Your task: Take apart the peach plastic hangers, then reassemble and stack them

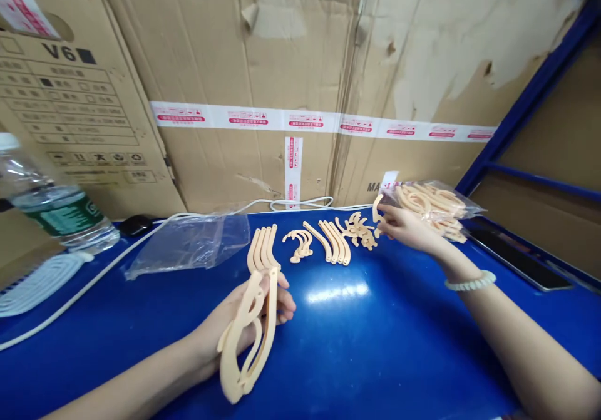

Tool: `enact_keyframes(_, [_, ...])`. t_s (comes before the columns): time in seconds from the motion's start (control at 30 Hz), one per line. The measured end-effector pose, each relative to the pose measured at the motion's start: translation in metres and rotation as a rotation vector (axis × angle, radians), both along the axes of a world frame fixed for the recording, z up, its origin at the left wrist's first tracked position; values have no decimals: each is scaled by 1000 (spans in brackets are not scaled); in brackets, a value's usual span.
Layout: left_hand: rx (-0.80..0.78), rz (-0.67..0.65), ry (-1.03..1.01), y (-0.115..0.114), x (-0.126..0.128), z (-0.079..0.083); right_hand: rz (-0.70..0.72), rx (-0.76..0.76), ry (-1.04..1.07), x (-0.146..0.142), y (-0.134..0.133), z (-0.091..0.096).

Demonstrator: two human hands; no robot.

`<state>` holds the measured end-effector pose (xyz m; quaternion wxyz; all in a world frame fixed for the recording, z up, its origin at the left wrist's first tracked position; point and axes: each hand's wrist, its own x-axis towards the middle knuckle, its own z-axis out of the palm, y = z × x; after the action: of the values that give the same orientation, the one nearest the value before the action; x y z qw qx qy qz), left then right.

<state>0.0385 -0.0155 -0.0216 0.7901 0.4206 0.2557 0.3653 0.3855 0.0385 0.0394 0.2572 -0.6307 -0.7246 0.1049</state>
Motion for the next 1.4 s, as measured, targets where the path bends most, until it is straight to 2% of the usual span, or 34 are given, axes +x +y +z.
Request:
enact_keyframes(0.17, [-138,75,32,-5,-2,10,-12,-79,-46,1,11,-17])
enact_keyframes(0.47, [-236,160,118,-6,-2,14,-48,46,-208,-7,15,-35])
enact_keyframes(0.53, [-238,170,116,-6,-2,14,1,100,-251,-8,14,-36])
enact_keyframes(0.6, [-230,157,107,-5,-2,12,108,135,-284,-11,12,-37])
enact_keyframes(0.7, [-216,131,95,-3,-4,8,276,136,-320,-16,11,-42])
enact_keyframes(0.77, [-215,127,95,-3,-5,7,322,130,-336,-16,13,-46])
enact_keyframes(1.03, [-211,129,89,-4,-5,10,311,144,-381,1,19,-47])
enact_keyframes(1.3, [-198,129,38,-2,-2,12,376,184,-446,-18,11,-47])
enact_keyframes(1.4, [-201,133,44,-2,-1,13,345,197,-470,-18,12,-49])
